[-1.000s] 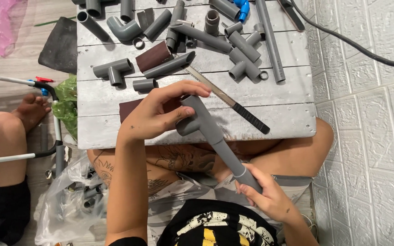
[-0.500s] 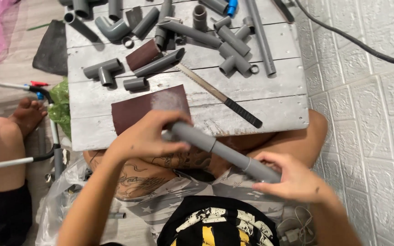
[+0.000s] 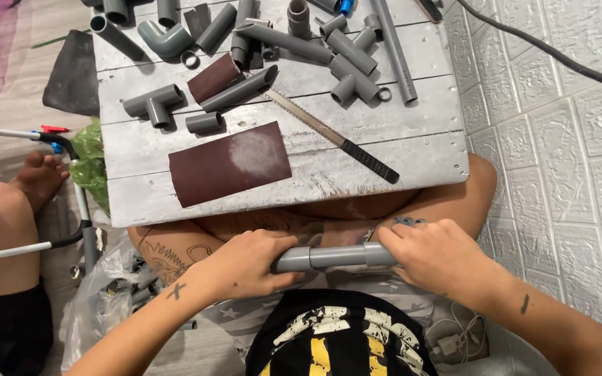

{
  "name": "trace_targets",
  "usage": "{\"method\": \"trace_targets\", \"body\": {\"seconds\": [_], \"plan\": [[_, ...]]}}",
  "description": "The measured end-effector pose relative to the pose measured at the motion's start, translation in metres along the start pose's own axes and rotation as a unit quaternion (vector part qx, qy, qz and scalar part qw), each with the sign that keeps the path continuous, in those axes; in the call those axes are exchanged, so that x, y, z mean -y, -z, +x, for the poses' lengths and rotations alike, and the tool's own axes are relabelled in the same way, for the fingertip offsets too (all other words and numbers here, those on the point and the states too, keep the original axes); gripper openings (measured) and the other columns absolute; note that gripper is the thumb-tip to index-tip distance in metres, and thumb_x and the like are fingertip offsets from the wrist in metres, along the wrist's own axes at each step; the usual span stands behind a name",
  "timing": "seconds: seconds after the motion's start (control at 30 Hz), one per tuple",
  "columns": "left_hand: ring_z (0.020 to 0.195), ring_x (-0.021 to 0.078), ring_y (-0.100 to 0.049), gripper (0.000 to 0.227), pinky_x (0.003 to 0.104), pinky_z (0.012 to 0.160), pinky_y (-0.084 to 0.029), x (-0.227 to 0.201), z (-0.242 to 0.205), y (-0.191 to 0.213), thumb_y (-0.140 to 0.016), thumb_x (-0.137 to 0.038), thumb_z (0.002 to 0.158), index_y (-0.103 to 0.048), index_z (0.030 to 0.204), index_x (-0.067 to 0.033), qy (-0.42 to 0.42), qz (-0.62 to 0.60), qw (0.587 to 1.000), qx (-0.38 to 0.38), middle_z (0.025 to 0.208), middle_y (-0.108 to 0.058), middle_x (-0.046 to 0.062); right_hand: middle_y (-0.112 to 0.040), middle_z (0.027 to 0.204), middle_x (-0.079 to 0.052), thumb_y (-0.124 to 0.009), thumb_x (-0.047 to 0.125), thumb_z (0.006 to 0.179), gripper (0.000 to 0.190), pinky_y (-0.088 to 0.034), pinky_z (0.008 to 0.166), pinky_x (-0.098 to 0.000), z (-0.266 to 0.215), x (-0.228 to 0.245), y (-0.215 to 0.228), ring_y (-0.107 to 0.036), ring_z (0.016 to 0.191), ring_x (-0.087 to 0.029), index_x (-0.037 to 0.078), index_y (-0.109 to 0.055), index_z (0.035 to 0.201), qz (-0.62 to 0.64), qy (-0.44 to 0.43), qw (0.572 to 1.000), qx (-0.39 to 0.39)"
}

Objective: Sorting through a pile of PVC pipe fittings, testing connections, and placing them into a plastic bag.

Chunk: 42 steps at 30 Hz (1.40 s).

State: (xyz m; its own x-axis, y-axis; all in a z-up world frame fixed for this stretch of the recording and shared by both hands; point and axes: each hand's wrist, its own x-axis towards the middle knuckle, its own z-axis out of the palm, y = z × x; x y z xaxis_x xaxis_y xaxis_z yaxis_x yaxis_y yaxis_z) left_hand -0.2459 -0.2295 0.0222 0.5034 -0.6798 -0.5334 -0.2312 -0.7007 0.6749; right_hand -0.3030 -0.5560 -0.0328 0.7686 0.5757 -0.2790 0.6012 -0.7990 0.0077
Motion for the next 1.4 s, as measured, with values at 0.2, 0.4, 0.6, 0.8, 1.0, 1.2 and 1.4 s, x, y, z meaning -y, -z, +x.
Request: {"method": "trace_targets", "body": {"seconds": [0.2,0.4,0.6,0.8,1.0,1.2,1.4], "plan": [[0.083,0.0382,-0.077,0.055,0.049,0.069,-0.064,0.002,-0.007,-0.005,-0.076,-0.042,0.081,-0.071,0.125,-0.0098,0.005,0.072,0.997,-0.019,0.099,-0.079,0.016,-0.073,0.091,0.002,-0.074,0.048,0.076,0.055,-0.062,0.059,-0.0408,-0.002,0.009,0.002,-0.077,0.068,-0.025,0.021,-0.054,0.119,-0.014,0.034,0.999,0.0],[0.08,0.0413,-0.076,0.046,0.049,0.069,-0.063,-0.004,-0.008,-0.006,-0.076,-0.04,0.081,-0.074,0.116,-0.011,0.034,0.137,0.989,-0.046,0.088,-0.078,0.016,-0.073,0.092,0.002,-0.072,0.053,0.076,0.052,-0.061,0.059,-0.0412,0.007,0.01,-0.005,-0.076,0.067,-0.028,0.022,-0.053,0.113,-0.021,0.029,0.999,0.004],[0.082,0.0432,-0.076,0.049,0.055,0.07,-0.061,-0.007,-0.016,0.014,-0.081,-0.044,0.077,-0.071,0.118,-0.0182,0.036,0.239,0.965,-0.104,0.09,-0.077,0.014,-0.066,0.078,0.004,-0.081,0.046,0.066,0.043,-0.056,0.063,-0.0313,0.032,0.022,0.087,-0.072,0.07,-0.022,0.021,-0.061,0.095,-0.073,0.011,0.994,-0.083],[0.061,0.0321,-0.073,0.041,0.046,0.053,-0.057,-0.03,-0.026,0.062,-0.083,-0.038,0.065,-0.067,0.101,-0.0238,-0.008,0.366,0.841,-0.399,0.074,-0.073,-0.002,-0.052,0.067,0.001,-0.069,0.022,0.087,0.015,-0.047,0.061,-0.0293,0.118,0.041,0.155,-0.059,0.061,-0.021,0.016,-0.062,0.076,-0.131,-0.04,0.902,-0.409],[0.053,0.0267,-0.063,0.017,0.038,0.041,-0.035,-0.063,-0.051,0.094,-0.065,-0.026,0.088,-0.053,0.077,-0.0223,0.128,0.457,0.705,-0.526,0.066,-0.061,-0.006,-0.057,0.06,0.002,-0.057,0.006,0.086,0.015,-0.045,0.043,-0.0374,0.219,0.028,0.181,-0.057,0.046,-0.022,0.017,-0.057,0.075,-0.069,0.082,0.822,-0.559],[0.138,0.0325,-0.052,0.07,0.043,0.11,-0.045,-0.095,-0.058,0.062,-0.068,-0.043,0.104,-0.044,0.156,-0.0031,0.175,0.414,0.655,-0.607,0.153,-0.056,0.017,-0.055,0.053,0.008,-0.055,0.016,0.091,0.027,-0.039,0.043,-0.0258,0.281,0.045,0.207,-0.059,0.041,-0.013,0.023,-0.046,0.066,-0.136,0.171,0.796,-0.564],[0.128,0.03,-0.061,0.087,0.046,0.114,-0.041,-0.026,-0.053,0.089,-0.071,-0.014,0.087,-0.029,0.163,-0.0011,0.141,0.364,0.638,-0.664,0.131,-0.072,0.008,-0.047,0.05,0.004,-0.054,0.006,0.073,0.026,-0.031,0.047,-0.0269,0.271,0.073,0.212,-0.046,0.04,-0.012,0.025,-0.044,0.059,-0.229,0.156,0.762,-0.586]]}}
